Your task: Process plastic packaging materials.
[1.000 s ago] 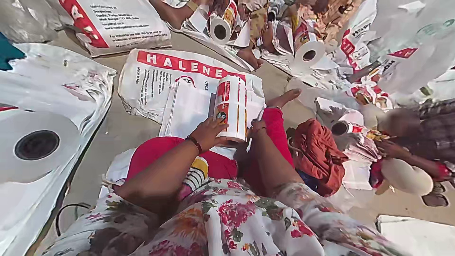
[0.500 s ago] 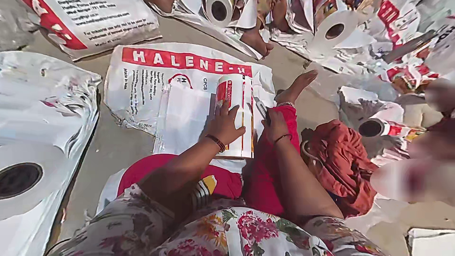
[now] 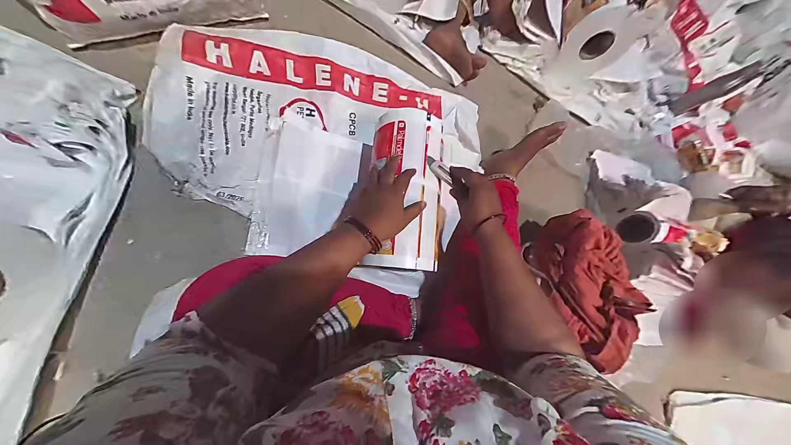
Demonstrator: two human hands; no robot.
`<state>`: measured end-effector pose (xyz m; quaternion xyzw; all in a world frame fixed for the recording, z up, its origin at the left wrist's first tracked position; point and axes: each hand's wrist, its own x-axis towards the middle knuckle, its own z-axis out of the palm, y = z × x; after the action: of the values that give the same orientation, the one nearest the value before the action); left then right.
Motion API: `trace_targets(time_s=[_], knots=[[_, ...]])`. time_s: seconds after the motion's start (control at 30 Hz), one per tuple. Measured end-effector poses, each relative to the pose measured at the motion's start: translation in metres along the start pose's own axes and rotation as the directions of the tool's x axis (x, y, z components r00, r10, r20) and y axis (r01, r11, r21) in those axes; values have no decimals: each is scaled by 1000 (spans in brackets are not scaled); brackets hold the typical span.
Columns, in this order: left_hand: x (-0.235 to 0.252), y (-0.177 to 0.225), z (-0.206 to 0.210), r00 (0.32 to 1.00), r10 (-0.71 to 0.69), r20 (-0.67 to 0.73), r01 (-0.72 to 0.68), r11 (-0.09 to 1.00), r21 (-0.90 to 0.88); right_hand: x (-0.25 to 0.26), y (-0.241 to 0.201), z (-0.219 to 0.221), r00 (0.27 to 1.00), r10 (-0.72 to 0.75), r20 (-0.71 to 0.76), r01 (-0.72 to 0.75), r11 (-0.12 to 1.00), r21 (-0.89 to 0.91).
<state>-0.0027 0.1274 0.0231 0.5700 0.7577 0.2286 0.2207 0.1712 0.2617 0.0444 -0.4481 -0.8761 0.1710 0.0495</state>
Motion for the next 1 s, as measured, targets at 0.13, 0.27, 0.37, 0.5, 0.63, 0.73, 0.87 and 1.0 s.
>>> trace_targets(time_s=[0.13, 0.27, 0.37, 0.5, 0.63, 0.73, 0.87, 1.0], knots=[[6, -7, -5, 998, 37, -46, -43, 988, -149, -16, 9, -8, 982, -183, 40, 182, 982, 42], [8, -21, -8, 980, 182, -85, -196, 962, -191, -38, 19, -14, 916, -380, 128, 368, 924, 105], [9, -28, -7, 920, 385, -69, -390, 918, -75, -53, 22, -16, 852, -485, 195, 454, 872, 184], [12, -28, 2, 862, 506, 7, -506, 862, 16, -65, 20, -22, 816, -523, 245, 491, 852, 185], [16, -21, 4, 814, 580, -33, -580, 814, -5, -67, 28, -17, 822, -526, 218, 483, 847, 224], [20, -15, 5, 784, 621, -17, -621, 784, 28, -66, 27, -15, 823, -518, 234, 464, 850, 251], [24, -10, 5, 745, 667, 4, -665, 742, 81, -67, 15, -28, 808, -527, 264, 516, 849, 115], [25, -10, 5, 718, 696, -10, -695, 718, 41, -70, 11, -30, 800, -567, 198, 572, 820, 37]])
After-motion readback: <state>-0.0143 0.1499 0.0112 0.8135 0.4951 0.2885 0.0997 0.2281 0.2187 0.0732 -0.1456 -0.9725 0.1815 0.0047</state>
